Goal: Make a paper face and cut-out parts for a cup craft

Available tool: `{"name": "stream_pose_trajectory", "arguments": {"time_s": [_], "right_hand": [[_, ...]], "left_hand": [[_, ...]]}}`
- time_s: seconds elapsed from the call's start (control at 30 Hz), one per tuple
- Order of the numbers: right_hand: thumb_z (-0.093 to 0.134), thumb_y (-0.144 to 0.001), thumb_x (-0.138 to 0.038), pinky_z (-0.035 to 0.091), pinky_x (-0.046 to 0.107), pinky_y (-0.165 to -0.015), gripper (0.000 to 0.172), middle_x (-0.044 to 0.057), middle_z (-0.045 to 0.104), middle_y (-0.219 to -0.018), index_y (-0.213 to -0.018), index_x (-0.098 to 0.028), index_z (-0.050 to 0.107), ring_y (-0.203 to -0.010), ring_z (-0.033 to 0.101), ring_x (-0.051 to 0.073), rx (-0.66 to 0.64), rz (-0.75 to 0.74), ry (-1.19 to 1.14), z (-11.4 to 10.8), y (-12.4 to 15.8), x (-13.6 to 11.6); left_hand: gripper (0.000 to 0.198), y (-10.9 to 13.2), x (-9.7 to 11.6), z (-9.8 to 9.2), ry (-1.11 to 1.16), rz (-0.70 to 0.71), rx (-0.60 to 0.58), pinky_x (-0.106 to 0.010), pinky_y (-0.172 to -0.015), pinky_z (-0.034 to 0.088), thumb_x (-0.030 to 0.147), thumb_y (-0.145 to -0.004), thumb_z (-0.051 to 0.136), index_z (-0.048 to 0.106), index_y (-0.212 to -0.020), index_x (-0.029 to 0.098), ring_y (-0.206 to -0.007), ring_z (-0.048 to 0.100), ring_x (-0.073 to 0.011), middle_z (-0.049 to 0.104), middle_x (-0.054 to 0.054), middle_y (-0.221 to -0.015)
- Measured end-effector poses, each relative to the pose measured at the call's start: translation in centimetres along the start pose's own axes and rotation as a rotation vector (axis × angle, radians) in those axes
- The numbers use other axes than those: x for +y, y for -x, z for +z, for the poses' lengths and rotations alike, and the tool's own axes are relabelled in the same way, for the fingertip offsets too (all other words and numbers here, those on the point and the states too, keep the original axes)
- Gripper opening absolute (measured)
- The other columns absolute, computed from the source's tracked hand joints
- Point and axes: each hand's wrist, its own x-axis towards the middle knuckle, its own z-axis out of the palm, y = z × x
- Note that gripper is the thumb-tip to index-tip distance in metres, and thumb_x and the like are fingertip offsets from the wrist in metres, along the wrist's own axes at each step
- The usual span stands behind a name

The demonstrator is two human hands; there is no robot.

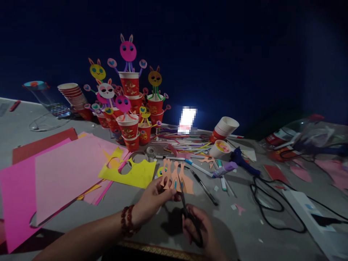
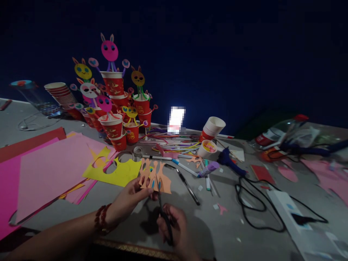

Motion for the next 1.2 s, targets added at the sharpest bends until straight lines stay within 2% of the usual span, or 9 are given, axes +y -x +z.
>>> {"name": "stream_pose_trajectory", "arguments": {"time_s": [0.3,0.43,0.77,1.2], "right_hand": [[0.06,-0.063,-0.084,0.028,0.023,-0.042,0.065,-0.007,0.038,-0.042,-0.058,-0.021,0.045,-0.039,0.034,0.009,0.036,0.019,-0.005,0.2,0.0,0.1],[0.058,-0.065,-0.084,0.03,0.022,-0.042,0.065,-0.006,0.039,-0.042,-0.058,-0.021,0.046,-0.04,0.036,0.009,0.041,-0.005,0.017,0.4,0.1,0.0],[0.059,-0.066,-0.083,0.028,0.021,-0.04,0.064,-0.007,0.04,-0.043,-0.063,-0.02,0.047,-0.038,0.032,0.007,0.023,-0.024,-0.048,0.6,0.0,0.3],[0.06,-0.071,-0.077,0.028,0.021,-0.039,0.06,-0.006,0.04,-0.043,-0.059,-0.02,0.048,-0.038,0.032,0.008,0.074,-0.081,-0.079,1.4,0.0,0.3]], "left_hand": [[0.035,0.0,-0.4,0.1,0.057,-0.009,0.006,-0.026,-0.071,0.05,0.044,-0.075,0.076,0.052,-0.073,0.018,-0.068,0.062,-0.0147,0.064,0.0,-0.068],[0.036,0.0,-0.6,0.2,0.065,-0.004,0.027,-0.027,-0.07,0.051,0.044,-0.073,0.077,0.052,-0.072,0.018,-0.067,0.063,-0.0154,0.064,0.0,-0.067],[0.028,0.2,-1.0,-0.1,0.08,0.031,-0.014,-0.026,-0.074,0.05,0.039,-0.082,0.072,0.054,-0.077,0.018,-0.072,0.064,-0.0146,0.065,0.0,-0.071],[0.027,0.2,-1.1,-0.1,0.065,0.023,-0.005,-0.027,-0.076,0.05,0.038,-0.082,0.072,0.056,-0.077,0.017,-0.075,0.065,-0.0156,0.067,-0.001,-0.073]]}}
